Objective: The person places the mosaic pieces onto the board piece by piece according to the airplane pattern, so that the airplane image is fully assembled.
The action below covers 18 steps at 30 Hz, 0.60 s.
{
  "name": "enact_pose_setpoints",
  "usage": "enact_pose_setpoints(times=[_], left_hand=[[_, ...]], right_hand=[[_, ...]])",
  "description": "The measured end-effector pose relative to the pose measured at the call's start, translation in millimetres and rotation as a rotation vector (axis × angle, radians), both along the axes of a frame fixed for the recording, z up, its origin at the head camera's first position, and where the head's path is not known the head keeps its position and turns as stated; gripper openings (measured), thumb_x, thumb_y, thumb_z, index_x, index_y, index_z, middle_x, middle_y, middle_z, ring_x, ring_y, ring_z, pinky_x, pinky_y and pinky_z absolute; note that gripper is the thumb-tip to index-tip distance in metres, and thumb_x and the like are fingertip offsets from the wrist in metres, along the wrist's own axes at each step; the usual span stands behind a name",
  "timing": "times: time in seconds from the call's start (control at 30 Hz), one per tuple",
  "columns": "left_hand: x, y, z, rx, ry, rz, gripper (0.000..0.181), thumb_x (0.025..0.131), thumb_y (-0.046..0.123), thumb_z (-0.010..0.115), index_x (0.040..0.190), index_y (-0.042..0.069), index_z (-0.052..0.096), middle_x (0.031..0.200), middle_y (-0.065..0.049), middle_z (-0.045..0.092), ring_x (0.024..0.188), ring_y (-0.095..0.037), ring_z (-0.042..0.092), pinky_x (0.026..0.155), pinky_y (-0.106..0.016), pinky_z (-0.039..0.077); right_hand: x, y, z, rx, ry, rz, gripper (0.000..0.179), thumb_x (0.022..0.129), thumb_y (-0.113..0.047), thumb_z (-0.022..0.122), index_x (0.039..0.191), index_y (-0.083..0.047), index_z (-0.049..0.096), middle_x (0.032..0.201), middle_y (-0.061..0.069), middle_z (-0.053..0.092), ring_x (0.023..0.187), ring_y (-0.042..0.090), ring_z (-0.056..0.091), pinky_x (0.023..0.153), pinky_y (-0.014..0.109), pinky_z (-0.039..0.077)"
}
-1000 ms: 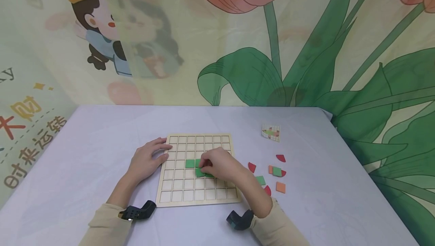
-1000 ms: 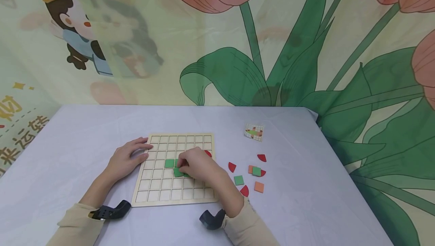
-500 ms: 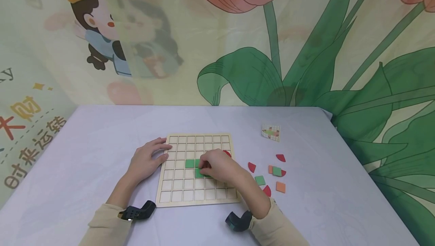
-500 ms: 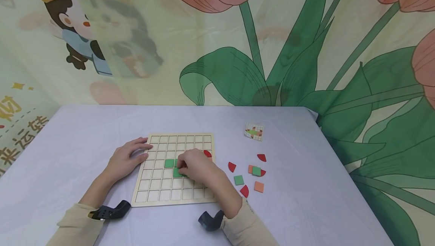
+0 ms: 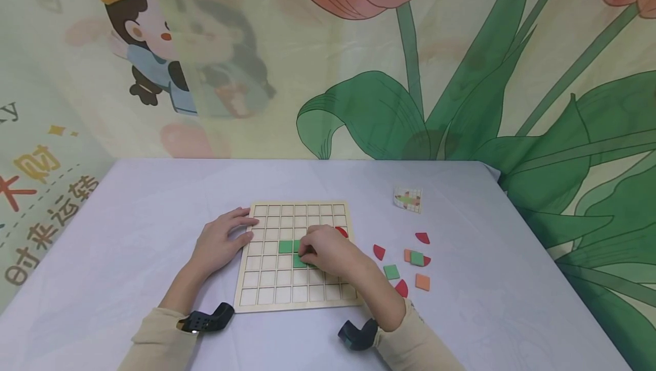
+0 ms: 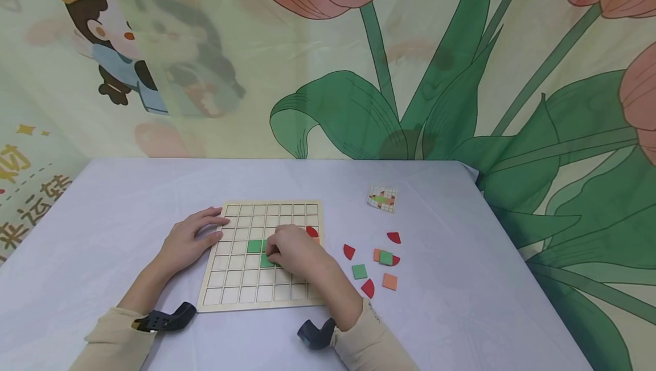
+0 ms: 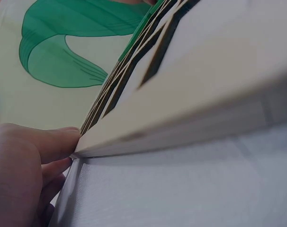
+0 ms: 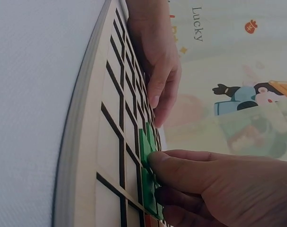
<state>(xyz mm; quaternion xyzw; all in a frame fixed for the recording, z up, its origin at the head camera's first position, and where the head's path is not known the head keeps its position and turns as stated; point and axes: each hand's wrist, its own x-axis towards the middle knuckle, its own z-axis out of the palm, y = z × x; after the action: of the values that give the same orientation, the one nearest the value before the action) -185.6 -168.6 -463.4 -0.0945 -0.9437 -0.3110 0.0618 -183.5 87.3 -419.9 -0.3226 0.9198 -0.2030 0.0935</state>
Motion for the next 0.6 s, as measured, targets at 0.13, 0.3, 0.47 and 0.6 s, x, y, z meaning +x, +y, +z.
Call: enact_pose_setpoints(times=[0.13, 0.3, 0.47, 0.6], left_hand=[[0.0, 0.0, 0.1, 0.003, -0.008, -0.002, 0.031, 0.088, 0.018, 0.062, 0.118, 0.012, 0.066, 0.142, -0.013, 0.05, 0.136, -0.037, 0.037, 0.107, -0.061, 0.024], [0.0, -0.8, -0.3, 0.003, -0.004, -0.005, 0.031, 0.088, 0.018, 0.061, 0.117, 0.012, 0.066, 0.141, -0.013, 0.05, 0.135, -0.037, 0.039, 0.106, -0.061, 0.025], [0.3, -0.5, 0.4, 0.006, -0.002, -0.004, 0.031, 0.088, 0.019, 0.061, 0.117, 0.012, 0.066, 0.141, -0.013, 0.05, 0.135, -0.037, 0.039, 0.106, -0.061, 0.025], [1.2, 0.4, 1.2, 0.008, 0.003, -0.001, 0.03, 0.088, 0.018, 0.061, 0.117, 0.012, 0.066, 0.141, -0.014, 0.05, 0.135, -0.038, 0.039, 0.106, -0.062, 0.025]], right_hand=[[0.9, 0.1, 0.4, 0.012, 0.007, 0.003, 0.004, 0.085, -0.019, 0.072, 0.081, -0.019, 0.071, 0.081, -0.012, 0.058, 0.073, 0.002, 0.052, 0.067, 0.012, 0.047], [1.2, 1.2, 1.5, 0.051, 0.019, 0.015, 0.003, 0.086, -0.018, 0.071, 0.084, -0.021, 0.072, 0.083, -0.012, 0.062, 0.077, 0.002, 0.055, 0.074, 0.015, 0.05], [1.1, 4.8, 5.8, 0.068, 0.01, 0.013, 0.007, 0.087, -0.016, 0.069, 0.089, -0.02, 0.074, 0.086, -0.011, 0.066, 0.079, 0.001, 0.057, 0.075, 0.016, 0.051], [-1.3, 11.0, 10.7, 0.056, 0.003, -0.004, 0.009, 0.086, -0.013, 0.069, 0.092, -0.019, 0.074, 0.089, -0.009, 0.069, 0.076, 0.002, 0.056, 0.071, 0.016, 0.05]])
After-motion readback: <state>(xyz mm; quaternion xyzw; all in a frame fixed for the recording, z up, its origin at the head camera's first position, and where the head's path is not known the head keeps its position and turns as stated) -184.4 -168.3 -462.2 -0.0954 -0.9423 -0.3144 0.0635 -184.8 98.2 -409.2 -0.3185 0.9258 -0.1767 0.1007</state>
